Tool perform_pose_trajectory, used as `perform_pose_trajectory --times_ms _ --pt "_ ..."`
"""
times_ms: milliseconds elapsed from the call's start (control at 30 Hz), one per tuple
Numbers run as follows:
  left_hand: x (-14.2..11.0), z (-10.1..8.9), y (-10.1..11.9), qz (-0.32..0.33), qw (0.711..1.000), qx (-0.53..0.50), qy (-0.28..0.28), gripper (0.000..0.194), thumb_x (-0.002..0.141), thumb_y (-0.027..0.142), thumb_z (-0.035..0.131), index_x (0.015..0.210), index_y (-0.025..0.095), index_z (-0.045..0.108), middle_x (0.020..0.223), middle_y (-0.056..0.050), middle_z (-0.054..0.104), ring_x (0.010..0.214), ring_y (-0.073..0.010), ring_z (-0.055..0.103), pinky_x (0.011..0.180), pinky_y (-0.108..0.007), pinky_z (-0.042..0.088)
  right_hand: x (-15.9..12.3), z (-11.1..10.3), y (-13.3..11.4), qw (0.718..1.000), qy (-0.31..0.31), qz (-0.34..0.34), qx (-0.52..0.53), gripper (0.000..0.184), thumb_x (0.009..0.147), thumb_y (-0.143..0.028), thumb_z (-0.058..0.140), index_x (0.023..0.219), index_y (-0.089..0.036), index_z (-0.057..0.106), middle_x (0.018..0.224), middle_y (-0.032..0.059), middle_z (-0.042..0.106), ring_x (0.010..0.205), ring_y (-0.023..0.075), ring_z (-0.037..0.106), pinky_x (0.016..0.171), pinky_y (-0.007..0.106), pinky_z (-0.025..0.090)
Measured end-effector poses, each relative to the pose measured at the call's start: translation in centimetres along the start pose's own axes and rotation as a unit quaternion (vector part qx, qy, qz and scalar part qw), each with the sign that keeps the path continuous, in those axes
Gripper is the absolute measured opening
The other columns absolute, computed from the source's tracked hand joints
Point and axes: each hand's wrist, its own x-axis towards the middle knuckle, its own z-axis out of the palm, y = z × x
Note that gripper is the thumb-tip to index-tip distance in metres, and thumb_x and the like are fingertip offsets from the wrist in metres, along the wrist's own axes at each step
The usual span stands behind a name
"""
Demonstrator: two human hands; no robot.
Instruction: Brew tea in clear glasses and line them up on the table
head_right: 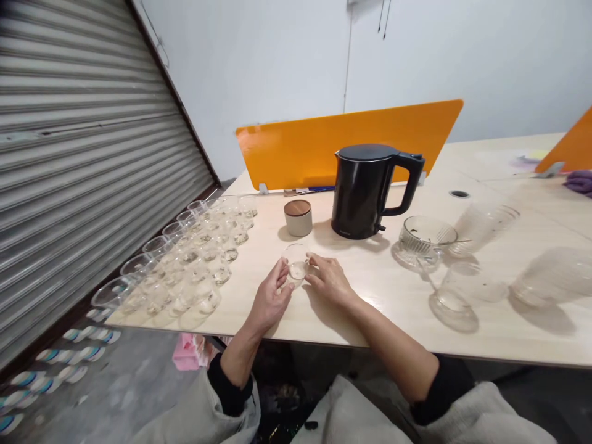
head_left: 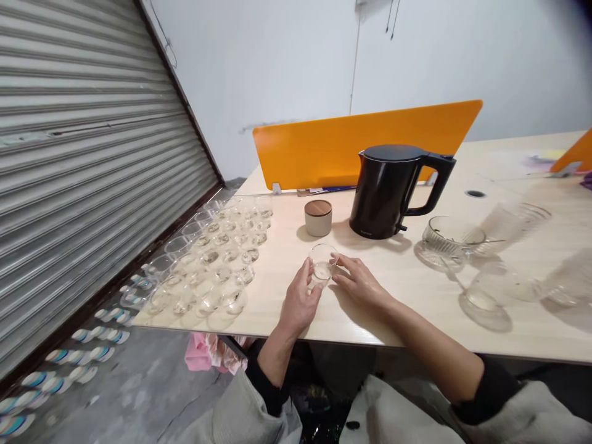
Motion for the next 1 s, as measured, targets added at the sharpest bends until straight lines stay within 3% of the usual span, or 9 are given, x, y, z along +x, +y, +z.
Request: perform_pose_trajectory --times_ms 233,433,567,667,800,1000 --pt "-0.8 -0.2 0.4 0.006 1.000 -0.026 0.004 0.069 0.093 0.027 0.063 0.157 0.017 0.039 0.155 -0.018 0.051 0.138 -0.0290 0.057 0.115 -0.047 0.049 -0.5 0.4 -0.1 1.000 0.008 0.008 0.012 0.056 0.089 -0.031 0.055 0.142 -0.017 0.060 0.130 0.0131 0.071 0.122 0.0326 0.061 0.109 0.049 0.043" --pt "-0.7 -0.5 -0.2 0.002 0.999 -0.019 0.046 0.063 0.095 0.033 0.062 0.153 0.018 0.045 0.154 -0.018 0.052 0.139 -0.0302 0.055 0.115 -0.047 0.048 -1.3 0.2 0.8 0.998 0.059 0.024 -0.003 0.065 0.089 -0.035 0.055 0.152 -0.022 0.053 0.149 0.0143 0.059 0.135 0.0346 0.053 0.112 0.052 0.043" --pt "-0.5 -1.9 -0.1 0.034 0.987 0.130 0.088 0.059 0.098 0.031 0.054 0.154 0.018 0.043 0.159 -0.015 0.047 0.149 -0.0285 0.044 0.124 -0.047 0.038 -1.6 -1.2 2.1 0.990 0.118 0.052 -0.059 0.062 0.095 -0.039 0.049 0.154 -0.022 0.051 0.142 0.0159 0.063 0.132 0.0377 0.054 0.111 0.057 0.044" --pt "-0.4 -3.1 -0.1 0.044 0.961 0.263 0.074 0.059 0.099 0.029 0.047 0.156 0.015 0.040 0.164 -0.015 0.041 0.155 -0.0281 0.032 0.129 -0.047 0.028 -1.5 -2.0 2.8 0.983 0.128 0.071 -0.115 0.060 0.096 -0.040 0.048 0.153 -0.020 0.052 0.141 0.0162 0.063 0.133 0.0404 0.052 0.111 0.059 0.042" --pt "-0.3 -3.6 -0.3 0.038 0.920 0.389 0.024 0.059 0.103 0.033 0.040 0.157 0.011 0.038 0.168 -0.018 0.033 0.160 -0.0312 0.017 0.130 -0.052 0.020 -1.3 -2.0 2.9 0.977 0.096 0.095 -0.166 0.059 0.098 -0.040 0.046 0.152 -0.017 0.051 0.145 0.0175 0.061 0.135 0.0387 0.051 0.113 0.054 0.041" --pt "0.1 -2.8 -0.2 0.003 0.887 0.460 -0.031 0.061 0.105 0.041 0.035 0.157 0.010 0.039 0.169 -0.018 0.029 0.159 -0.0347 0.017 0.128 -0.057 0.017 -1.7 -1.1 2.4 0.969 0.033 0.083 -0.230 0.058 0.100 -0.041 0.043 0.150 -0.013 0.050 0.151 0.0195 0.057 0.143 0.0374 0.046 0.119 0.057 0.031"
